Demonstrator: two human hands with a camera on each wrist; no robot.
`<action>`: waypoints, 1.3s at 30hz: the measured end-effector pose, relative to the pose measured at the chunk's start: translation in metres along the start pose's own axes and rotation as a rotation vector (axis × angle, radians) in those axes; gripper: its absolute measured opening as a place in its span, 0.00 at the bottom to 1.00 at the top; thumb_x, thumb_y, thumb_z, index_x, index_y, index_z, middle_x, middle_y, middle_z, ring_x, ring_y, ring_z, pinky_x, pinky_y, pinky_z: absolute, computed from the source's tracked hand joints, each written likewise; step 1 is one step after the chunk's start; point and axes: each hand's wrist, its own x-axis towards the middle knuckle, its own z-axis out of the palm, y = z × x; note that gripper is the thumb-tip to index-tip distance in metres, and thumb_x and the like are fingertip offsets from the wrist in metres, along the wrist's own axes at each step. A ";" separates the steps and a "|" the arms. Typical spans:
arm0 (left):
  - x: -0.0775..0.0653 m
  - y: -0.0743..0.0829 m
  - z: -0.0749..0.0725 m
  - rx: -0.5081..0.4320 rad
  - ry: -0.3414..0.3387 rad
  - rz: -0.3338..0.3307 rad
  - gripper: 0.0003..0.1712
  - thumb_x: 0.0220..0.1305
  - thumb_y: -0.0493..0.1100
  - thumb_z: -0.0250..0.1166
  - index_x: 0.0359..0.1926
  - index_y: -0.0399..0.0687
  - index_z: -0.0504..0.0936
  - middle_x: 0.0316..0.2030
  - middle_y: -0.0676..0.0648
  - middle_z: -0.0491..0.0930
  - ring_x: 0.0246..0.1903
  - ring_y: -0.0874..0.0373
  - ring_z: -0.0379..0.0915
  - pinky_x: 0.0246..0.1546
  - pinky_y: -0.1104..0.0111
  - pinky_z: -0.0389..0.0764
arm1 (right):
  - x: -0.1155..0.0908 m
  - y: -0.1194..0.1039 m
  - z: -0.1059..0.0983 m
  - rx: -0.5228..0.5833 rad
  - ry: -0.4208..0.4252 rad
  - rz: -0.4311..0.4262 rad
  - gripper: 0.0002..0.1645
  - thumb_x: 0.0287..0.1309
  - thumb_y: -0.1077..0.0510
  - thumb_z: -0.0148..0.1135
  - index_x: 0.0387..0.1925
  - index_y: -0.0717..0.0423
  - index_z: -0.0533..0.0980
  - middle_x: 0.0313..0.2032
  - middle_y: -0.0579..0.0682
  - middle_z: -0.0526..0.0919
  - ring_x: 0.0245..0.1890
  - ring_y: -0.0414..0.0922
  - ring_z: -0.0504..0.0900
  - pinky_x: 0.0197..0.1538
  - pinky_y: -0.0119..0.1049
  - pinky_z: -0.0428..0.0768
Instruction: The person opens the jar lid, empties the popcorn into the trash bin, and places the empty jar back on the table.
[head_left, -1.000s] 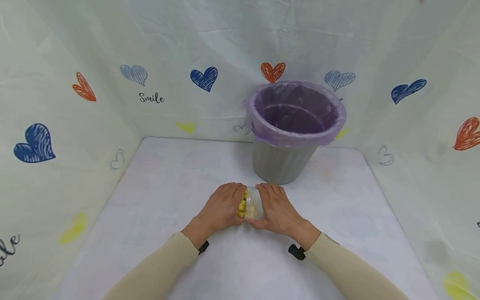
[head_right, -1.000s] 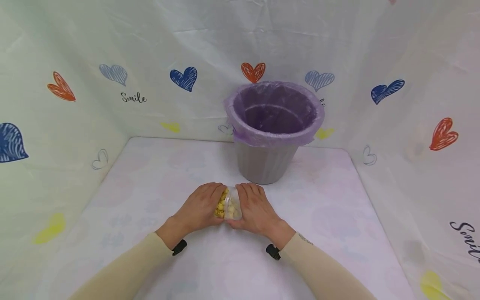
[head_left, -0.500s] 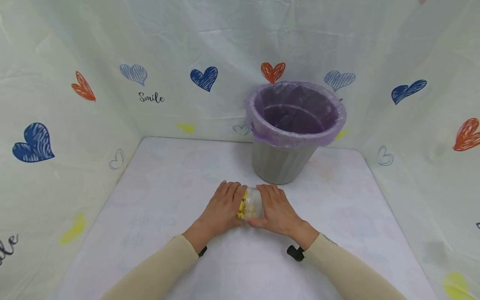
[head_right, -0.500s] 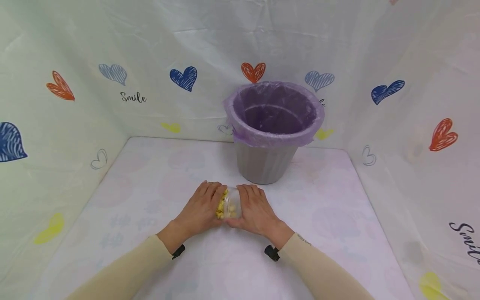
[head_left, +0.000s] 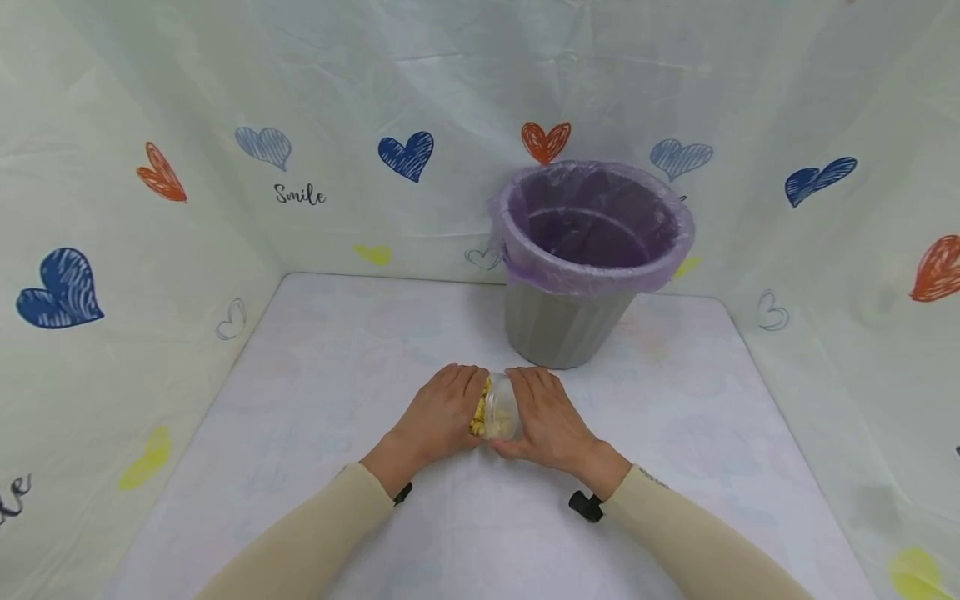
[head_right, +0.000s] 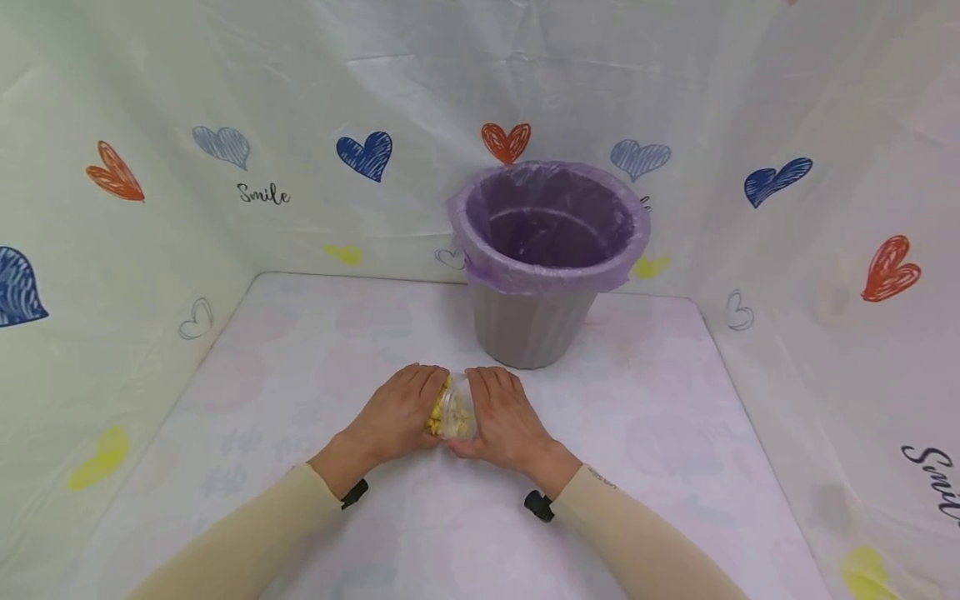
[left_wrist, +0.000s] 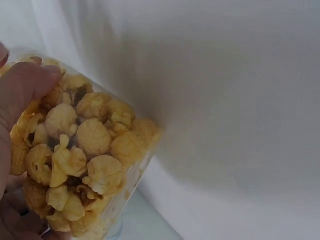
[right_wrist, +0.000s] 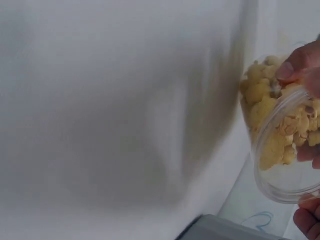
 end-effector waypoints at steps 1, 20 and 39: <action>0.001 -0.001 -0.001 -0.017 -0.015 -0.005 0.57 0.44 0.59 0.87 0.68 0.36 0.70 0.60 0.41 0.79 0.63 0.48 0.77 0.72 0.55 0.73 | 0.000 0.000 0.000 -0.018 0.009 -0.021 0.62 0.43 0.32 0.82 0.66 0.68 0.68 0.58 0.60 0.78 0.60 0.58 0.75 0.64 0.55 0.78; -0.012 -0.015 -0.009 -0.270 -0.072 -0.160 0.59 0.45 0.57 0.87 0.71 0.38 0.66 0.64 0.36 0.72 0.65 0.40 0.68 0.69 0.48 0.73 | 0.013 -0.006 -0.020 0.038 -0.118 0.070 0.63 0.49 0.25 0.76 0.71 0.66 0.68 0.63 0.61 0.78 0.65 0.61 0.74 0.66 0.62 0.74; -0.016 -0.014 -0.011 -0.275 -0.090 -0.151 0.60 0.48 0.60 0.85 0.74 0.39 0.65 0.66 0.39 0.71 0.68 0.44 0.67 0.72 0.51 0.71 | 0.020 -0.010 -0.024 -0.137 -0.156 -0.008 0.64 0.52 0.19 0.67 0.73 0.61 0.66 0.64 0.56 0.76 0.65 0.55 0.74 0.69 0.58 0.72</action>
